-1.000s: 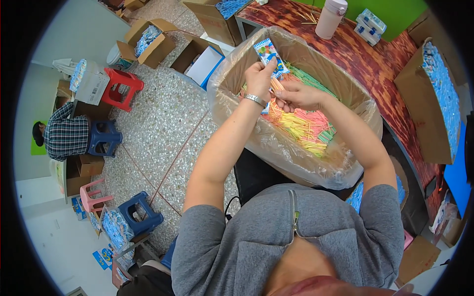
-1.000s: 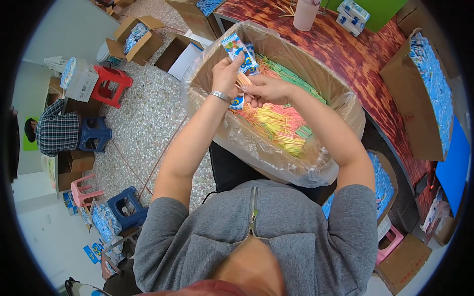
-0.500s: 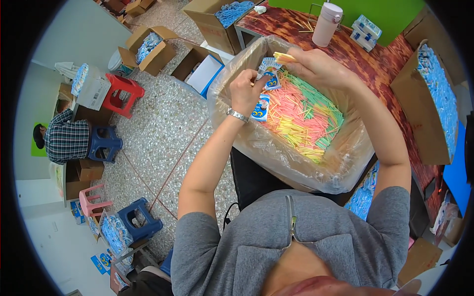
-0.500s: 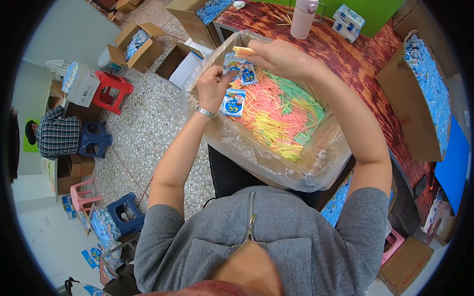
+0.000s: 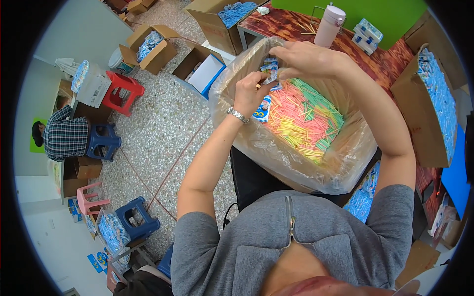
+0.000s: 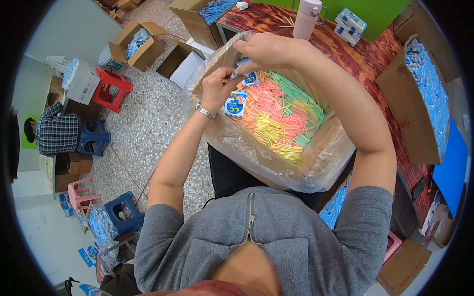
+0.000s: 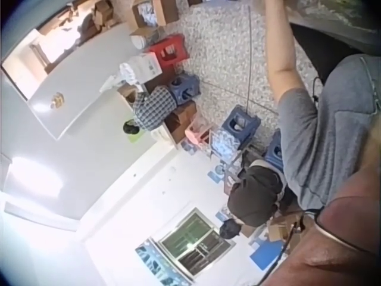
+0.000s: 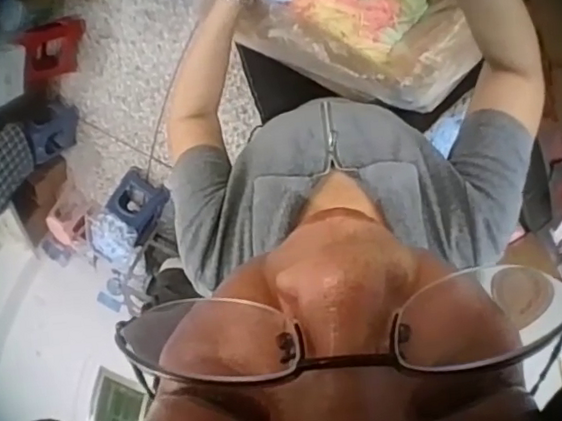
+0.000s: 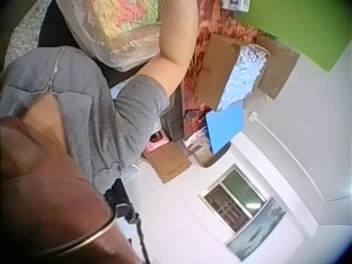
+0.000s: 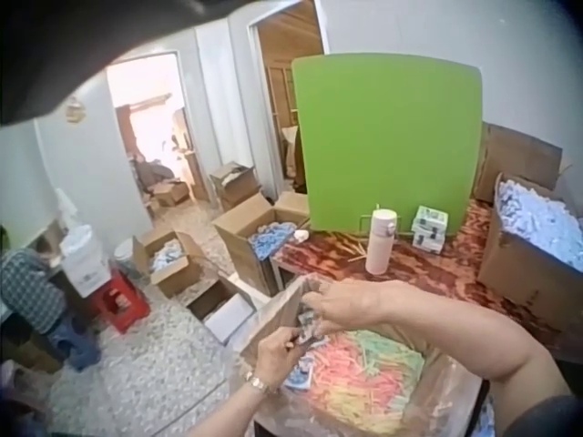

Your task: Picking small blue packets from a box of packing material and placing them into a separate bin.

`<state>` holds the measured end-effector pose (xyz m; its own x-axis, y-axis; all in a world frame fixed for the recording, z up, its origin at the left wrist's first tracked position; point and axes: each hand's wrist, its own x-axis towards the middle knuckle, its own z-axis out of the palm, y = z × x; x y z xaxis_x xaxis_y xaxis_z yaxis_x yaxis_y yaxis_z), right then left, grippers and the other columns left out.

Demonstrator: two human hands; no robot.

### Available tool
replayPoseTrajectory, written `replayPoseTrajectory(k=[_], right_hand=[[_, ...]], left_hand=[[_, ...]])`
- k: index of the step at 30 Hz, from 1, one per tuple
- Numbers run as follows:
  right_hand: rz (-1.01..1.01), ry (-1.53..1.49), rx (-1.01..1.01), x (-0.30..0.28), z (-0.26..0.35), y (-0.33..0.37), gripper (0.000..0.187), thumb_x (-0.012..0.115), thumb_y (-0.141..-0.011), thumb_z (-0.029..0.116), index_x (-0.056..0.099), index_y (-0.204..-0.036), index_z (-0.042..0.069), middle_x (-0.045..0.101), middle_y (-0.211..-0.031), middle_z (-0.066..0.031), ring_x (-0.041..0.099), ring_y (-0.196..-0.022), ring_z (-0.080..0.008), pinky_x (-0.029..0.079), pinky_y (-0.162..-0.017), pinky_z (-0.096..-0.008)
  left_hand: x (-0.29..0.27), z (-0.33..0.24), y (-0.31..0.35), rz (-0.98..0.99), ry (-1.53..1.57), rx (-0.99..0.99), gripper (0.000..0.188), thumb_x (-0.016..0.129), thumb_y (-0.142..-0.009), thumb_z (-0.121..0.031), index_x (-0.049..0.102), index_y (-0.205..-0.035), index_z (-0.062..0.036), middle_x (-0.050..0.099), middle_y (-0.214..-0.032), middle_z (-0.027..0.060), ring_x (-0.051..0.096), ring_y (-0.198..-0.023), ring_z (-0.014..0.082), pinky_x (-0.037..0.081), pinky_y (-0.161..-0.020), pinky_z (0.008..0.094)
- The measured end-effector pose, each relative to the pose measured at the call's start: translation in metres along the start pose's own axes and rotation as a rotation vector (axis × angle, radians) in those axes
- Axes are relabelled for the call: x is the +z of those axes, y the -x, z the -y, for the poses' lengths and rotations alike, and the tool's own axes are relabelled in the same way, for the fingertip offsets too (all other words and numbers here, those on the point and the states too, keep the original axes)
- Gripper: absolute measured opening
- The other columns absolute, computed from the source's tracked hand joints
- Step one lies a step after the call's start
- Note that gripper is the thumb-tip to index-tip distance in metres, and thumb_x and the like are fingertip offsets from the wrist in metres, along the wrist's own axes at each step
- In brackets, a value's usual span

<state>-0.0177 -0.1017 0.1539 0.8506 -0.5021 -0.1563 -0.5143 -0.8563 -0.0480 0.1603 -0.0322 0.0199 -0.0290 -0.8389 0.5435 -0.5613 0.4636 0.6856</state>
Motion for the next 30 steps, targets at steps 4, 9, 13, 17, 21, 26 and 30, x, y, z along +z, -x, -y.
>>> replayPoseTrajectory(k=[4,9,13,17,21,26,30], right_hand=[[-0.402,-0.421,-0.123,0.028,-0.015,-0.008,0.045,0.058,-0.090,0.027,0.048,-0.126,0.002,0.057,-0.103,-0.0097,0.059,-0.090,-0.0235,0.049,-0.076,-0.0344],[-0.449,-0.959,0.284,0.114,-0.053,-0.039,0.042,0.063,-0.088,0.028,0.055,-0.122,0.004,0.062,-0.092,-0.0050,0.059,-0.084,-0.0165,0.049,-0.076,-0.0296],[-0.402,-0.590,0.671,0.200,-0.060,-0.072,0.056,0.074,-0.073,0.039,0.059,-0.109,-0.001,0.065,-0.104,-0.0194,0.063,-0.099,-0.0334,0.050,-0.084,-0.0403],[-0.527,-0.659,0.786,0.235,-0.049,-0.106,0.062,0.079,-0.068,0.033,0.048,-0.108,-0.003,0.064,-0.101,-0.0233,0.061,-0.097,-0.0384,0.049,-0.084,-0.0444],[-0.565,-0.797,0.950,0.238,-0.032,-0.122,0.069,0.078,-0.070,0.032,0.044,-0.120,-0.002,0.062,-0.105,-0.0272,0.060,-0.100,-0.0394,0.048,-0.085,-0.0451],[-0.693,-0.969,0.760,0.231,-0.030,-0.102,0.034,0.076,-0.074,0.025,0.063,-0.096,0.003,0.066,-0.083,-0.0094,0.062,-0.071,-0.0173,0.049,-0.066,-0.0319],[-0.783,-1.015,0.555,0.218,-0.038,-0.037,0.034,0.074,-0.077,0.024,0.062,-0.101,0.003,0.067,-0.085,-0.0061,0.061,-0.074,-0.0104,0.050,-0.067,-0.0285]], left_hand=[[-0.002,0.004,0.001,0.165,0.319,-0.387,0.016,0.072,-0.080,-0.014,0.065,-0.083,0.0007,0.068,-0.082,0.0082,0.066,-0.067,0.0131,0.051,-0.057,0.0277],[-0.009,0.015,-0.007,0.013,0.941,-0.378,0.021,0.060,-0.090,-0.005,0.057,-0.110,0.0005,0.065,-0.103,0.0057,0.063,-0.088,0.0104,0.056,-0.065,0.0268],[-0.023,0.023,-0.009,0.049,1.036,-0.448,0.030,0.056,-0.091,-0.002,0.049,-0.120,-0.0012,0.061,-0.112,0.0068,0.061,-0.097,0.0136,0.055,-0.078,0.0293],[-0.028,0.029,-0.007,0.047,1.099,-0.533,0.029,0.057,-0.092,-0.005,0.050,-0.119,-0.0018,0.061,-0.113,0.0069,0.061,-0.099,0.0138,0.051,-0.085,0.0299],[-0.030,0.034,-0.008,0.070,0.997,-0.564,0.027,0.059,-0.091,-0.008,0.052,-0.117,-0.0006,0.063,-0.110,0.0070,0.061,-0.097,0.0130,0.050,-0.084,0.0284],[-0.032,0.035,-0.013,0.152,0.871,-0.520,0.024,0.061,-0.090,-0.007,0.056,-0.111,0.0017,0.065,-0.103,0.0067,0.061,-0.091,0.0099,0.050,-0.080,0.0252],[-0.016,0.037,-0.025,0.368,0.677,-0.537,0.017,0.065,-0.087,-0.012,0.064,-0.098,0.0008,0.066,-0.089,0.0019,0.059,-0.079,0.0063,0.049,-0.072,0.0239]])
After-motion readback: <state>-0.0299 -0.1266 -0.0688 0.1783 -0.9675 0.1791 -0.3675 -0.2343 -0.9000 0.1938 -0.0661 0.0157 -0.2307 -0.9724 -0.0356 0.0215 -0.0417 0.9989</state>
